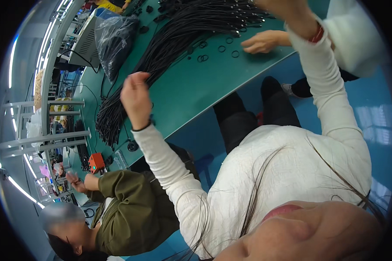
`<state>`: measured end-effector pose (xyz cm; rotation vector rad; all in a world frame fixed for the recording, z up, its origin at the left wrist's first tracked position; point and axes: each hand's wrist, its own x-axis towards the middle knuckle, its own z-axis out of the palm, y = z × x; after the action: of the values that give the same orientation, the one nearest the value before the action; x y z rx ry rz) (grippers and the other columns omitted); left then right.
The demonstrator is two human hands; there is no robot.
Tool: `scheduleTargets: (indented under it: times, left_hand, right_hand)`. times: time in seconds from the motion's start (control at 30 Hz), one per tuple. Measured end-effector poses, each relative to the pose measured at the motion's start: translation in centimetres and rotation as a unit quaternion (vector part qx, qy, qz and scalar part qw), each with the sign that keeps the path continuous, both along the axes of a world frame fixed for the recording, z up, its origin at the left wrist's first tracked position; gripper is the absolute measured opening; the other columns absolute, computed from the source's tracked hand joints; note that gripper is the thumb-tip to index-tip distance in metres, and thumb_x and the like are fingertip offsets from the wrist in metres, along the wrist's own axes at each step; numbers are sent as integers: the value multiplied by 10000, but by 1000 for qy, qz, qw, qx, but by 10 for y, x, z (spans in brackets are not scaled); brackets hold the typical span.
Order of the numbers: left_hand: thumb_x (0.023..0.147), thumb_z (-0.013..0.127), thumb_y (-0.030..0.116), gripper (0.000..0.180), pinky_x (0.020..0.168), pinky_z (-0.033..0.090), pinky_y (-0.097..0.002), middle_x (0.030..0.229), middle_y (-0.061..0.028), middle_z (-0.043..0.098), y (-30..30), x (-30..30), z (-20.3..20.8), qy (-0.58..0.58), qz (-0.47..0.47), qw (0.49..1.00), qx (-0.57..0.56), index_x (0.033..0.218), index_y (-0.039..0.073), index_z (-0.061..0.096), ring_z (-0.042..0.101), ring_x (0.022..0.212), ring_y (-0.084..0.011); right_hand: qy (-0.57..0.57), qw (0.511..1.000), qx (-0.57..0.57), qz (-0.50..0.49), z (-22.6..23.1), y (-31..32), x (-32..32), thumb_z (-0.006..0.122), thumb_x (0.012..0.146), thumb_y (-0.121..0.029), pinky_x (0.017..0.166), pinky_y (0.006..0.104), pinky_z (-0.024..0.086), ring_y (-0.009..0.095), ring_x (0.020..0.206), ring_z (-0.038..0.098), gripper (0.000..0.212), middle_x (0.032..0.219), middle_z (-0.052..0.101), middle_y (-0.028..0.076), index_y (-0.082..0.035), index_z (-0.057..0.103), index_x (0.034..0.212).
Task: The person winds black cables around their fingers and secures each coiled cable with a rubber band by hand, placing the bundled cables on the table.
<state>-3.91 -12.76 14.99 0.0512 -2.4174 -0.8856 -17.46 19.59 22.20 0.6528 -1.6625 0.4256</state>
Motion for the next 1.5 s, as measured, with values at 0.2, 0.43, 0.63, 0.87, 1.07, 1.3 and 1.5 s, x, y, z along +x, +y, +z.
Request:
scheduleTargets:
  times: [0.2,0.43,0.63,0.87,1.07,1.3,1.5]
  left_hand:
    - [992,460,257,293,454,271,-216,597,31,391,100,40,-15,-241,-324,807,431,888,8,573,367,498,-57]
    - [1006,280,437,490,384,252,-230,592,27,328,132,67,-67,-268,-420,563,659,1125,2,472,308,410,-68]
    - [999,274,463,524,368,225,-245,476,47,212,140,78,-67,-182,-453,547,680,976,-5,508,242,355,-73]
    - [982,360,435,559,960,442,-378,1132,-142,589,90,39,-63,114,-233,797,545,1293,-24,428,524,1161,-260]
    - [960,378,471,683,913,475,-366,1284,-227,504,102,42,-118,-83,-312,874,363,1363,-78,326,567,1102,-276]
    - [931,365,567,797,456,500,-221,1136,-301,583,123,56,-91,-270,-485,650,519,1381,-87,296,646,547,-202]
    - [971,363,478,696,538,551,-257,1266,-313,494,102,54,-76,-54,-478,567,669,1388,-75,293,686,695,-267]
  right_hand:
    - [-32,930,234,281,-89,-52,50,644,788,-181,583,288,480,173,693,616,187,683,559,16,-160,646,974]
    - [-105,894,251,357,-106,-53,29,647,811,-184,483,290,442,164,596,587,153,642,533,27,-179,637,964]
    - [-220,830,257,443,-138,-53,37,650,821,-174,474,333,403,219,546,530,184,625,496,48,-148,640,1002]
    - [-453,704,281,470,-178,-13,95,583,880,-169,492,401,448,327,549,595,190,621,595,133,-43,509,1000]
    - [-328,768,340,433,-104,-7,91,651,812,-202,493,356,425,268,546,571,199,599,558,80,-56,531,750]
    - [-457,666,228,543,-131,-37,40,630,850,-175,519,308,420,224,567,561,142,662,590,85,-39,629,809]
    - [-469,699,103,531,-196,-25,73,573,892,-136,546,342,446,290,612,598,130,702,613,116,-23,572,955]
